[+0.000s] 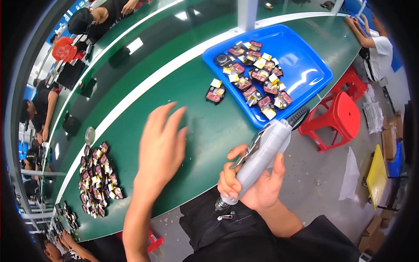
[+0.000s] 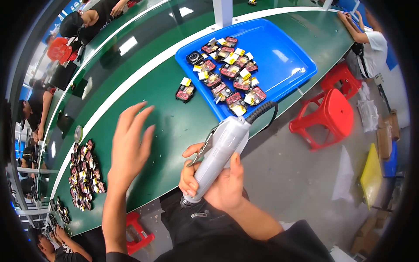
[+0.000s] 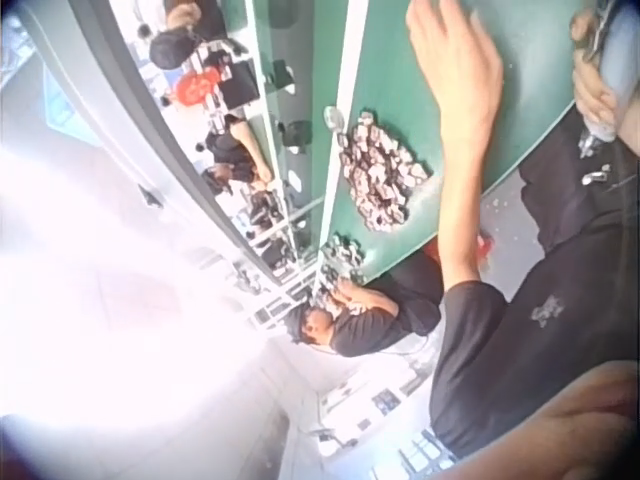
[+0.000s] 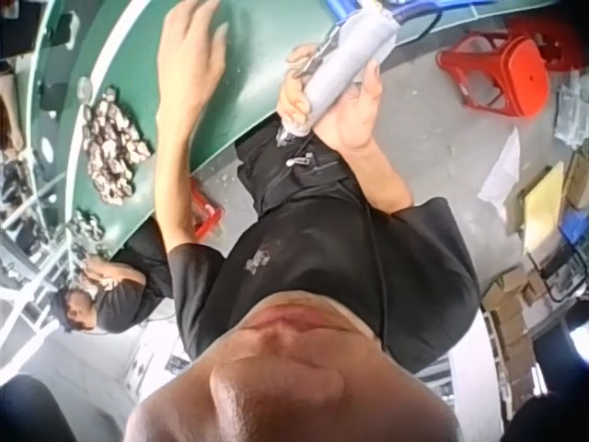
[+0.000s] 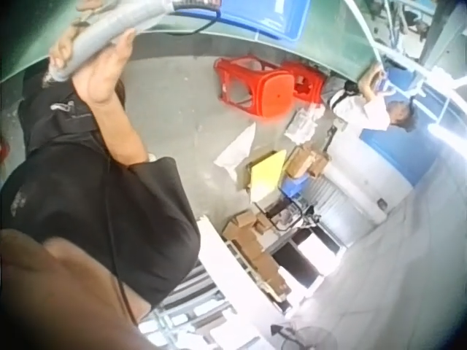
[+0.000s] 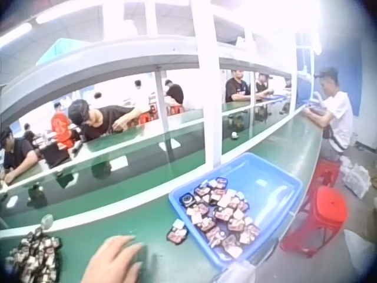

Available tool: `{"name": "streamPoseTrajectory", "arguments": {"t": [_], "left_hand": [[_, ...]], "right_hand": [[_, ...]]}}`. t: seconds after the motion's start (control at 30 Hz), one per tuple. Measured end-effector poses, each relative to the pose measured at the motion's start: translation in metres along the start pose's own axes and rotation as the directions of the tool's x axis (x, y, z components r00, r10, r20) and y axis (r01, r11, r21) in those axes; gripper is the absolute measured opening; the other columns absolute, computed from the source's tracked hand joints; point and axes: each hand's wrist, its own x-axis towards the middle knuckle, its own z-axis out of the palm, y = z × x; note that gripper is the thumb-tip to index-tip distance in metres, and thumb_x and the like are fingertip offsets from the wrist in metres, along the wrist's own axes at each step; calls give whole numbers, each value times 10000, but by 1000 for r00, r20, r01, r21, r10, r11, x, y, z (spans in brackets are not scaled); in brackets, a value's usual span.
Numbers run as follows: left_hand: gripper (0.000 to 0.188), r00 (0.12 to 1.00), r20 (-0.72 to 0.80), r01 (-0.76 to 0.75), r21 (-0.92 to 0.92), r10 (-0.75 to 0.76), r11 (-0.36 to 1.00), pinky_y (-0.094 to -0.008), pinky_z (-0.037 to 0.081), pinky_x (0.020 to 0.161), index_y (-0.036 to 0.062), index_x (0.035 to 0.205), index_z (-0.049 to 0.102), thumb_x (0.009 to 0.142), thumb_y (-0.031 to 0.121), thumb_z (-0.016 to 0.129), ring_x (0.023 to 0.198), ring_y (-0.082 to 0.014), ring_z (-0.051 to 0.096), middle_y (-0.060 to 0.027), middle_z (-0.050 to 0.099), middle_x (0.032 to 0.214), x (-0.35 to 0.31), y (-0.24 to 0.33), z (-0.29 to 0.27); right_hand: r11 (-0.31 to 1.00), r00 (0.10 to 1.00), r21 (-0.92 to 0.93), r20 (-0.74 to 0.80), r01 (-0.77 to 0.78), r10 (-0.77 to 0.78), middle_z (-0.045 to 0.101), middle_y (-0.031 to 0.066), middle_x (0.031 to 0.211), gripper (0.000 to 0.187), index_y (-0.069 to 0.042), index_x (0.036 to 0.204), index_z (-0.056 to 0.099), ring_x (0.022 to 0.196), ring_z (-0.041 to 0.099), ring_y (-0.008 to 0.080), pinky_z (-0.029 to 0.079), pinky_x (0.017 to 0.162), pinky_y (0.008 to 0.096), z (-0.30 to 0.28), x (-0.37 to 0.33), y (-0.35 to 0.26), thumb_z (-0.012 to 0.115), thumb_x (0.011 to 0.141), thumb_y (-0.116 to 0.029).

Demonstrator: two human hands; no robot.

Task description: Use an electric screwdriver to assemble electronic component circuit boards on a factory assembly line.

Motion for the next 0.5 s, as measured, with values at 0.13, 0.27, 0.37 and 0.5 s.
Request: {"name": "streamPoseTrajectory", "arguments": {"t": [0.13,0.27,0.37,0.5], "left_hand": [[456,1000,-16,1,-53,-1,999,-430,472,925,-28,1238,534,832,87,706,1104,-355,543,-183,575,1160,58,23,45],[497,998,49,49,-68,-46,996,-427,480,886,-65,1203,536,783,93,748,1019,-361,553,-213,567,1080,69,27,61],[458,1000,-13,-3,-107,2,994,-434,472,882,-38,1201,538,777,0,708,1013,-359,547,-192,572,1064,70,16,70],[484,988,-22,-151,-194,150,969,-430,461,918,-34,1202,544,735,-112,647,1053,-372,543,-198,575,1106,55,16,33]], "right_hand": [[983,998,-175,-47,-50,42,504,122,754,923,-54,1389,346,683,506,231,410,678,399,4,-16,-10,324,857,-808],[973,995,-212,-56,-94,84,548,167,811,916,-37,1379,372,736,537,265,429,708,436,-3,-32,-15,391,853,-787],[974,999,-224,-30,-45,39,559,168,797,908,-26,1326,410,707,545,248,439,680,406,-11,-34,-12,360,864,-806],[980,1000,-197,31,10,-4,555,155,753,905,-24,1276,441,655,531,216,430,633,364,-11,-30,-16,324,866,-822]]}}
